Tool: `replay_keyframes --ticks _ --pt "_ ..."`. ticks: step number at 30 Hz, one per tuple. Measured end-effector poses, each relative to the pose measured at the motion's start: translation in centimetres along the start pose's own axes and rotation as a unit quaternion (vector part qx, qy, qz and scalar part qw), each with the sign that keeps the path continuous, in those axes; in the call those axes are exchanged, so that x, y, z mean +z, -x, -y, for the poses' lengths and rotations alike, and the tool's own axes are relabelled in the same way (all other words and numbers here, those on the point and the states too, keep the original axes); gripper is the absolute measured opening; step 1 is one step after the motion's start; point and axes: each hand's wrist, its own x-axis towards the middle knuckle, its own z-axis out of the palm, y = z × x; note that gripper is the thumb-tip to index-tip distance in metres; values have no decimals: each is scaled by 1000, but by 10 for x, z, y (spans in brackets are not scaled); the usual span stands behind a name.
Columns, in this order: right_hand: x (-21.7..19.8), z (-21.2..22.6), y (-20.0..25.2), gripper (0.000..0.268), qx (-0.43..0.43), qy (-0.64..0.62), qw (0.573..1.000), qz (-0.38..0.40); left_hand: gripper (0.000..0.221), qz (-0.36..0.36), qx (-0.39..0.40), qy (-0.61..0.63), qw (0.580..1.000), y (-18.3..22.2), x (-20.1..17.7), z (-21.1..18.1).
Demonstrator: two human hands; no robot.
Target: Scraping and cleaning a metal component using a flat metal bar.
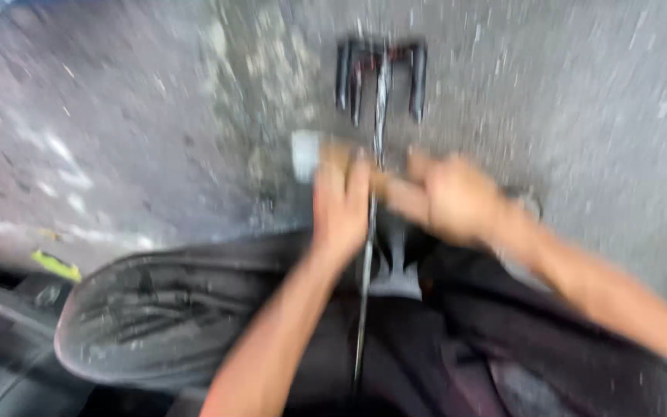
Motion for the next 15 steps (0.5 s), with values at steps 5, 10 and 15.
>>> replay_keyframes --ticks 5,10,15 --pt "1 -9 -13 52 91 -139 983 -85 48 130 -306 181 926 -63 -15 -28" --pt "8 -9 -1 52 74 -128 986 -79 49 37 -162 221 961 -28 -9 -29" --pt "-4 -23 -15 57 70 -97 989 -93 48 74 -258 175 947 -58 -4 -32"
